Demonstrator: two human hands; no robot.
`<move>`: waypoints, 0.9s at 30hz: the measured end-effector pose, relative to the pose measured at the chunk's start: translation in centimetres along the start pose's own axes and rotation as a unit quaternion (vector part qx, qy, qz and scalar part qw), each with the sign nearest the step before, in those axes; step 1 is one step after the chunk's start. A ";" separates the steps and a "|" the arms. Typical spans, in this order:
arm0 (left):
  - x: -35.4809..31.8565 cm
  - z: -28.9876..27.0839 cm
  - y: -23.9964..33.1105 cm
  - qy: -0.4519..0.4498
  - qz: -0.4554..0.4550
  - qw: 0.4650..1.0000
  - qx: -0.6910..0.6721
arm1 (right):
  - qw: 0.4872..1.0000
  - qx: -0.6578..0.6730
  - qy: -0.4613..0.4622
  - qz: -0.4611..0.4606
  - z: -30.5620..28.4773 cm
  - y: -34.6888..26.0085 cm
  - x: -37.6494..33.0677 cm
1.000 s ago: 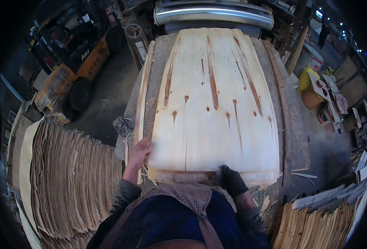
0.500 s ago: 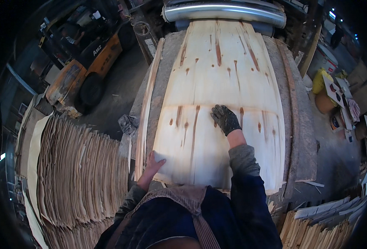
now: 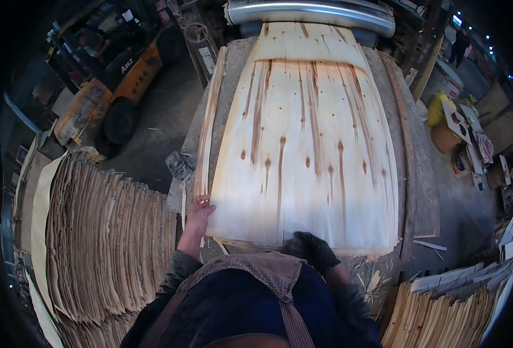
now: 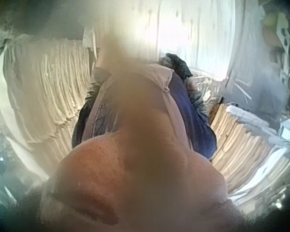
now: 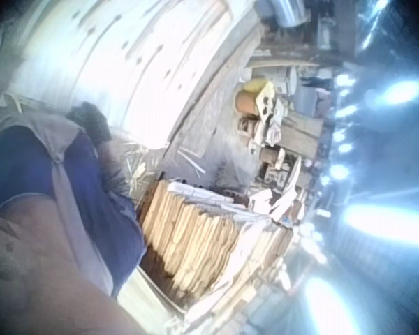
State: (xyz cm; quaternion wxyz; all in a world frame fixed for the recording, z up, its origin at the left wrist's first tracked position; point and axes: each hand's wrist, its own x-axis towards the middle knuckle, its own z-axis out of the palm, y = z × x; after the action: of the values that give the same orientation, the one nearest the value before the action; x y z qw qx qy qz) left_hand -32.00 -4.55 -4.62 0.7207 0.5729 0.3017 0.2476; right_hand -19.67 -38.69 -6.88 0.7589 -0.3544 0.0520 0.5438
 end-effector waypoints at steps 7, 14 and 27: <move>-2.2 1.6 7.7 -0.067 0.010 0.996 -0.062 | 0.993 -0.018 0.111 -0.044 -1.9 2.5 -2.2; 0.0 1.2 8.4 -0.044 0.030 0.999 -0.012 | 0.996 0.037 0.053 -0.054 1.0 0.4 -3.3; 1.8 1.0 -10.8 0.040 0.042 0.873 0.485 | 0.989 0.120 0.025 -0.080 1.4 -13.7 16.0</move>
State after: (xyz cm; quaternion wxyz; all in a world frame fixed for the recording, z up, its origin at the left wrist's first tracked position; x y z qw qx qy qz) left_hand -29.88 -6.32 -15.29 0.3289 0.8522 0.3878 0.1230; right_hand -1.83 -27.41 -6.59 0.8356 -0.2772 0.1070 0.4621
